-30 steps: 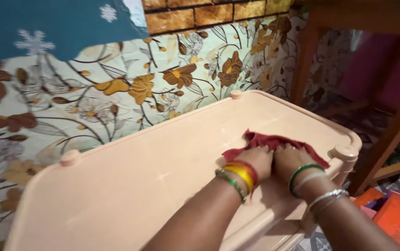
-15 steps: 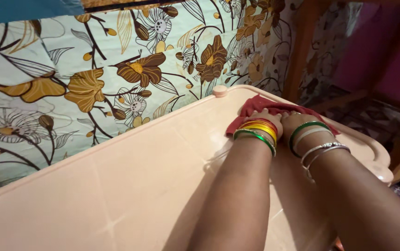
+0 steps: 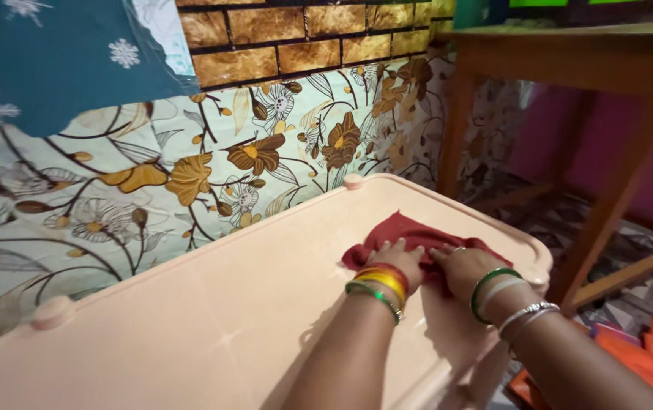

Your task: The person wipes the top and side of a beige plastic storage unit with a red cloth, then wipes the covers of several orange and green notebooks. The person handles the items one at a time and places them back on the floor.

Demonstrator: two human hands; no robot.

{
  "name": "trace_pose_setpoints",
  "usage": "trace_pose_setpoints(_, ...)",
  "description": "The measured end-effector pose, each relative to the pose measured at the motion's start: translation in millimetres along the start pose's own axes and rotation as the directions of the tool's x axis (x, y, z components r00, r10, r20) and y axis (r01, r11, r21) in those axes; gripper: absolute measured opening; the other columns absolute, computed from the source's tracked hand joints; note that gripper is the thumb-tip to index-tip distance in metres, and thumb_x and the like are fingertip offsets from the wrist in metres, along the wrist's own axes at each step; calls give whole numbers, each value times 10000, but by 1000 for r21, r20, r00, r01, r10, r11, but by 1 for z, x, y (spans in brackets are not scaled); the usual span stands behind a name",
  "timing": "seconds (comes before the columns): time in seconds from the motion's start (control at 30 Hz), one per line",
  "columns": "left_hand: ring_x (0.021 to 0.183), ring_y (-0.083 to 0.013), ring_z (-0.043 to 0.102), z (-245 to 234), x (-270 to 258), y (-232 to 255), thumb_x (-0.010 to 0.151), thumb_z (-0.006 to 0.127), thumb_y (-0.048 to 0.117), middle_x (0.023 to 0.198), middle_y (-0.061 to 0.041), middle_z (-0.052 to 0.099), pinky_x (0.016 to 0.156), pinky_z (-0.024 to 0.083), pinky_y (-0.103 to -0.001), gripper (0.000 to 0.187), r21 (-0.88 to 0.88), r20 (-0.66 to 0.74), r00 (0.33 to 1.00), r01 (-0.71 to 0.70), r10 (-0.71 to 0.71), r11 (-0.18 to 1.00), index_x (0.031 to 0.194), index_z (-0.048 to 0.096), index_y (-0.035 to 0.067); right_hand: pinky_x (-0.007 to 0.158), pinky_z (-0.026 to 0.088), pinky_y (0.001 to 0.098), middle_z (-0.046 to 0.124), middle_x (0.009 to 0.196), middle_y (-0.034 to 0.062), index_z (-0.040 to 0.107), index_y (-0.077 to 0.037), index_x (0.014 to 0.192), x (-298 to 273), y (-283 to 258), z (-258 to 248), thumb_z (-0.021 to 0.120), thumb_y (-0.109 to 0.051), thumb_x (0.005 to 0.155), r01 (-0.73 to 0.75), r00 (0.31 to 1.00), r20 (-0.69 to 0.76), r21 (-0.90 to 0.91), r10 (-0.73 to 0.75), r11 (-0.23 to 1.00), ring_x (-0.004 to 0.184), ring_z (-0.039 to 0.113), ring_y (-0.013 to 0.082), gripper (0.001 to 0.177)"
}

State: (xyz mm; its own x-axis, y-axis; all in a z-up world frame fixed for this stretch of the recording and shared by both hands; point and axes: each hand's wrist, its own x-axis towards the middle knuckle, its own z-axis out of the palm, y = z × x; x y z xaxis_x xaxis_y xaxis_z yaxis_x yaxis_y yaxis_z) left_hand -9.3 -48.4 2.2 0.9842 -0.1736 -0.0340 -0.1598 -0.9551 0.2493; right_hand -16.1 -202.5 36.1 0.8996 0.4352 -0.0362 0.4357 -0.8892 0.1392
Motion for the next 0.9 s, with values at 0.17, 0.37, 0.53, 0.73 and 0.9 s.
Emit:
trace_pose_setpoints(0.17,1453,-484,373,-14,-107,10,1024,431,309,1563,-173,432,1212,258,-619,533,143,22,1000,-7,4,990,1542,457,185,1159,414,356,404,1618,-82,520,-412,1485,-56,-20,2,565,-199,931,23,994,109,67,-30,998,1390,514,211,596)
trace_pose_setpoints(0.37,1516,-539,227,-12,-180,-4,1010,455,211,1551,-301,373,1201,207,-626,426,498,-11,982,-160,191,852,1330,567,-47,1241,294,506,577,1465,-67,578,-370,1429,-91,-57,-11,552,-389,970,295,945,93,174,-314,939,1420,492,134,460)
trace_pose_setpoints(0.53,1421,-448,375,-18,-156,-41,923,508,134,1587,-259,329,1115,362,-534,499,172,16,985,-173,173,970,1384,523,-55,1223,208,604,429,1582,-116,442,-446,1535,-68,-73,-9,481,-407,1018,149,972,158,168,-176,974,1542,219,261,520)
trace_pose_setpoints(0.73,1341,-351,565,-16,-65,-71,1001,512,304,1440,-197,585,1147,432,-419,434,185,50,999,-30,22,982,1340,647,70,1222,266,608,531,1524,-37,419,-402,1530,15,-69,16,482,-347,1007,186,980,74,28,-187,982,1539,330,227,529)
trace_pose_setpoints(0.9,1366,-282,544,7,41,-100,976,460,266,1483,-126,569,1130,428,-377,444,-108,-92,990,93,-103,990,1358,638,128,1196,345,456,414,1595,62,395,-444,1556,98,-55,34,511,-342,983,92,995,24,56,-94,994,1413,470,294,593)
